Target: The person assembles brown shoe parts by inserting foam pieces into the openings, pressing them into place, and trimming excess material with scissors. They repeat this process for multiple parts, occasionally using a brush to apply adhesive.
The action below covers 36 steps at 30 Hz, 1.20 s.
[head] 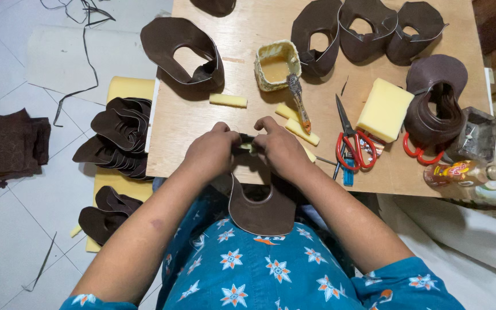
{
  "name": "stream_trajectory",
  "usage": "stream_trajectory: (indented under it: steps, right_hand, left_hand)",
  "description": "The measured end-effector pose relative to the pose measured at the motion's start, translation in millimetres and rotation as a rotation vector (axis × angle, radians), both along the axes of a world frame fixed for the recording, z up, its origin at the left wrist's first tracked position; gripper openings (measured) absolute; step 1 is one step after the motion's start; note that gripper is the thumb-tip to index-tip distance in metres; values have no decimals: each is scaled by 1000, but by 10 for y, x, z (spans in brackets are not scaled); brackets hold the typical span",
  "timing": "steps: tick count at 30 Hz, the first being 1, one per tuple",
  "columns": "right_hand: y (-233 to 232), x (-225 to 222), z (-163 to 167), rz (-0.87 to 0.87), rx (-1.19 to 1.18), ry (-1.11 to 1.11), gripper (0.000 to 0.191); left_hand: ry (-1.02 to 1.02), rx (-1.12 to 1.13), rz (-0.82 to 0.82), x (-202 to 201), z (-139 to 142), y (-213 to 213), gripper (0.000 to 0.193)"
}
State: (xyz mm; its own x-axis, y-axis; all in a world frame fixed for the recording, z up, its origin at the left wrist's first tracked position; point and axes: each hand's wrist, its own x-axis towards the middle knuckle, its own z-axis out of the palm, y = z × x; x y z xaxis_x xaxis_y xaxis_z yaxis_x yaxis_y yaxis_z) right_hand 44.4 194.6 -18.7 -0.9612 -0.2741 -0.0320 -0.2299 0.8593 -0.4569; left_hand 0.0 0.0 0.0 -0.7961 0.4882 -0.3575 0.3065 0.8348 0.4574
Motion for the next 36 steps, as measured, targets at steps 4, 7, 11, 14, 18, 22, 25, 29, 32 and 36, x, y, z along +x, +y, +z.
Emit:
stream_trajectory:
  steps: [4, 7, 11, 14, 18, 22, 25, 29, 32, 36]
  right_hand:
    - [-13, 127, 44, 37, -6, 46, 17]
    - [-42, 165, 25, 41, 26, 49, 21]
    - [-54, 155, -45, 50, 16, 127, 24]
    - [-20, 106, -118, 60, 37, 129, 26]
    - [47, -72, -211, 72, 81, 42, 25]
    - [129, -281, -198, 69, 30, -125, 29]
    - [130, -284, -170, 103, 16, -128, 28]
    - [117, -160, -105, 72, 23, -173, 21]
    - [87, -92, -79, 159, 45, 36, 20]
    - [69, -66, -126, 208, 2, 246, 18]
  left_hand:
    - [92, 49, -29, 113, -74, -20, 40]
    - [170, 67, -60, 177, -112, -22, 35]
    - [258, 139, -73, 235, -136, -29, 35]
    - [231, 173, -74, 200, -151, -41, 40]
    - [69, 105, -40, -36, -155, 40, 41]
    - [-165, -61, -83, -272, -95, 128, 38]
    - [-168, -96, -100, -273, -102, 143, 34]
    - [-59, -55, -117, -134, -172, 106, 29]
    - [-8, -30, -117, -55, -208, 79, 29]
    - [38, 25, -89, -44, -197, 78, 26]
